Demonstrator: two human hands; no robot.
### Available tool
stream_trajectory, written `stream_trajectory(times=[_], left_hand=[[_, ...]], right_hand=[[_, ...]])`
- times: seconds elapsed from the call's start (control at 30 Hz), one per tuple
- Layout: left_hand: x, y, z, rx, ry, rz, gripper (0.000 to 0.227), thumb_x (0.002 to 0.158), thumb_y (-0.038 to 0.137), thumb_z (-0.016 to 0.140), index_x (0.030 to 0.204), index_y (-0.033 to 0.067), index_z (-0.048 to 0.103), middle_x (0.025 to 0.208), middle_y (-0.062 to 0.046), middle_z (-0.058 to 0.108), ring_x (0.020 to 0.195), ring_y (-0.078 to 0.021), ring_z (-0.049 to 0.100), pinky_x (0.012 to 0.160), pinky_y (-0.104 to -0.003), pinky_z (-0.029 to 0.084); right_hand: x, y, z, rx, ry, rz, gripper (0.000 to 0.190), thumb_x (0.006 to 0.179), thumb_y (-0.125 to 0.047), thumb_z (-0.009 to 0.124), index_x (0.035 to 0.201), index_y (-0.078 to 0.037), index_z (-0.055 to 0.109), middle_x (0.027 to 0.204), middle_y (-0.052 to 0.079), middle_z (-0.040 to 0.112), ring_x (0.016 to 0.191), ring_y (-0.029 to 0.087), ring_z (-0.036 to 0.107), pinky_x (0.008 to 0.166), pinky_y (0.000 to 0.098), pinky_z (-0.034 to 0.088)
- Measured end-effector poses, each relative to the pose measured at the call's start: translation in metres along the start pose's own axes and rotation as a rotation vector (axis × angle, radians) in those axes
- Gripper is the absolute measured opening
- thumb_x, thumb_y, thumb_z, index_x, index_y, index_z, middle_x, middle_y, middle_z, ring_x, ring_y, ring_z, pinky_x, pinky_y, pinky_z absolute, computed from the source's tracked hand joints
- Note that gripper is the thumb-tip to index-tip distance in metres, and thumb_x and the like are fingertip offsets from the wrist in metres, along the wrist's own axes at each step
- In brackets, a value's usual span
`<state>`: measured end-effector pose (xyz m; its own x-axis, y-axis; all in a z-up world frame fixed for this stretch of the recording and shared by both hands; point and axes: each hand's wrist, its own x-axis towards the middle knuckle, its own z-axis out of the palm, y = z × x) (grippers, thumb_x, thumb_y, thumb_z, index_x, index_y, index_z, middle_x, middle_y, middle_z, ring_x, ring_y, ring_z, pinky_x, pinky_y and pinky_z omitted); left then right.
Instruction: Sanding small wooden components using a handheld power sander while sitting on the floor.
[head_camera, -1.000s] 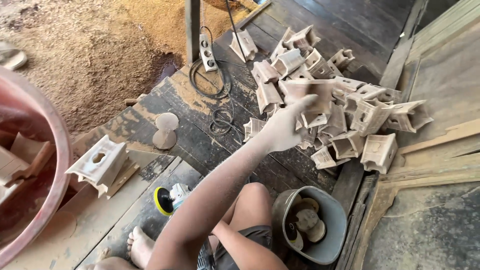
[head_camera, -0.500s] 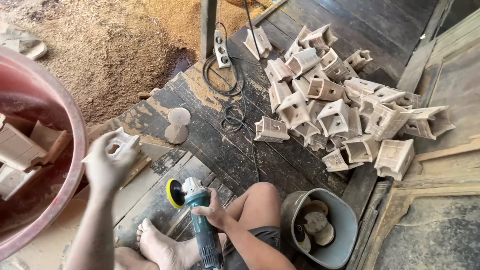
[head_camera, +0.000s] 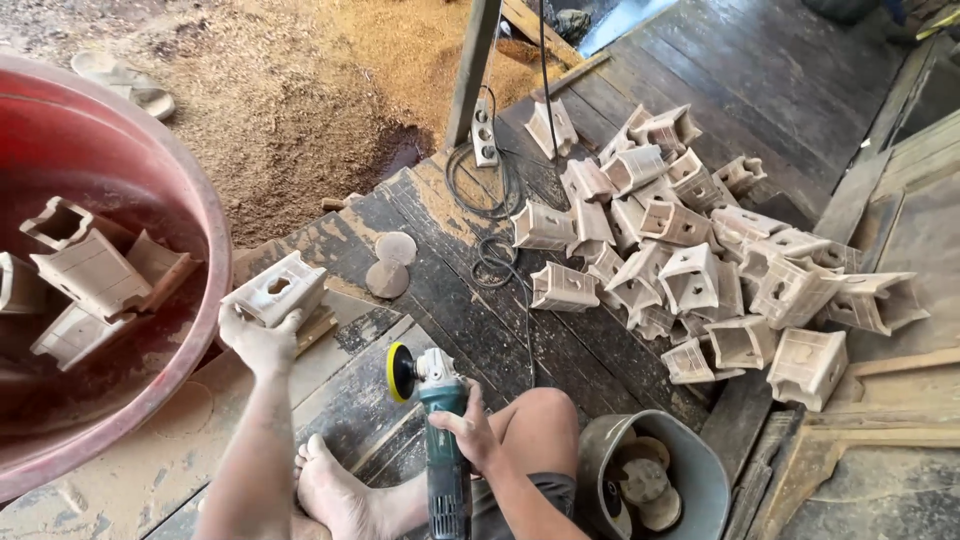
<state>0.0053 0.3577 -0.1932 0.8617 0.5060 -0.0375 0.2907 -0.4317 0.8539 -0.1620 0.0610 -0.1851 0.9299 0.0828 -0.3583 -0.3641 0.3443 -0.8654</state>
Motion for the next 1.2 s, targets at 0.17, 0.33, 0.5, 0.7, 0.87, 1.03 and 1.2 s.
stream_trajectory(times=[0.17, 0.33, 0.5, 0.7, 0.87, 1.03, 1.2], left_hand=[[-0.008, -0.051, 0.035, -0.244, 0.086, -0.118, 0.038, 0.090, 0.019, 0.082, 0.117, -0.0031, 0.068, 0.108, -0.015, 0.076, 0.095, -0.0242, 0.073, 0.085, -0.033, 0.056], [-0.052, -0.025, -0.028, -0.250, 0.068, 0.042, 0.025, 0.095, 0.017, 0.074, 0.106, -0.0047, 0.070, 0.096, -0.015, 0.074, 0.081, -0.0233, 0.069, 0.074, -0.033, 0.055], [-0.124, -0.062, -0.089, -0.113, -0.053, -0.180, 0.027, 0.096, 0.022, 0.071, 0.104, -0.0034, 0.069, 0.093, -0.014, 0.076, 0.080, -0.0216, 0.070, 0.075, -0.033, 0.057], [-0.203, -0.104, -0.126, -0.091, -0.153, -0.450, 0.037, 0.079, 0.024, 0.084, 0.104, 0.0026, 0.068, 0.099, -0.028, 0.075, 0.104, -0.0455, 0.072, 0.087, -0.058, 0.054], [-0.223, -0.115, -0.121, -0.025, -0.239, -0.388, 0.047, 0.084, 0.031, 0.078, 0.110, 0.0014, 0.053, 0.107, -0.039, 0.068, 0.113, -0.0567, 0.063, 0.093, -0.068, 0.050], [-0.239, -0.107, -0.123, -0.371, -0.108, -0.184, 0.066, 0.070, 0.007, 0.081, 0.126, -0.0041, 0.048, 0.123, -0.037, 0.055, 0.126, -0.0568, 0.050, 0.107, -0.064, 0.038], [-0.239, -0.190, -0.084, -0.437, -0.180, -0.086, 0.103, 0.052, -0.003, 0.084, 0.144, -0.0070, 0.039, 0.159, -0.036, 0.010, 0.152, -0.0569, 0.008, 0.126, -0.059, 0.016]], right_hand=[[-0.001, 0.000, -0.004, 0.013, 0.023, -0.004, 0.070, 0.074, 0.001, 0.069, 0.132, -0.002, 0.030, 0.104, 0.025, 0.058, 0.075, 0.027, 0.062, 0.064, 0.0376, 0.056], [-0.002, -0.012, 0.001, -0.032, 0.039, 0.013, 0.071, 0.073, 0.000, 0.069, 0.133, -0.001, 0.031, 0.103, 0.026, 0.058, 0.072, 0.029, 0.063, 0.060, 0.0379, 0.057], [-0.008, -0.017, 0.021, -0.083, 0.029, 0.050, 0.067, 0.076, 0.001, 0.068, 0.135, -0.003, 0.035, 0.101, 0.025, 0.062, 0.069, 0.029, 0.062, 0.060, 0.0398, 0.055], [-0.015, -0.015, 0.070, -0.511, 0.035, 0.136, 0.098, 0.065, -0.028, 0.093, 0.142, -0.009, 0.035, 0.116, 0.024, 0.055, 0.105, 0.032, 0.060, 0.093, 0.0491, 0.049], [-0.017, -0.010, 0.101, -0.755, -0.191, 0.165, 0.108, 0.066, -0.033, 0.091, 0.150, -0.008, 0.028, 0.128, 0.029, 0.057, 0.119, 0.041, 0.062, 0.098, 0.0516, 0.048], [-0.026, -0.027, 0.139, -1.017, -0.332, 0.202, 0.109, 0.069, -0.037, 0.086, 0.152, -0.011, 0.021, 0.129, 0.031, 0.059, 0.121, 0.046, 0.062, 0.100, 0.0533, 0.050], [-0.029, -0.017, 0.164, -1.195, -0.425, 0.237, 0.103, 0.072, -0.040, 0.080, 0.152, -0.020, 0.017, 0.127, 0.026, 0.064, 0.119, 0.040, 0.066, 0.101, 0.0503, 0.053]])
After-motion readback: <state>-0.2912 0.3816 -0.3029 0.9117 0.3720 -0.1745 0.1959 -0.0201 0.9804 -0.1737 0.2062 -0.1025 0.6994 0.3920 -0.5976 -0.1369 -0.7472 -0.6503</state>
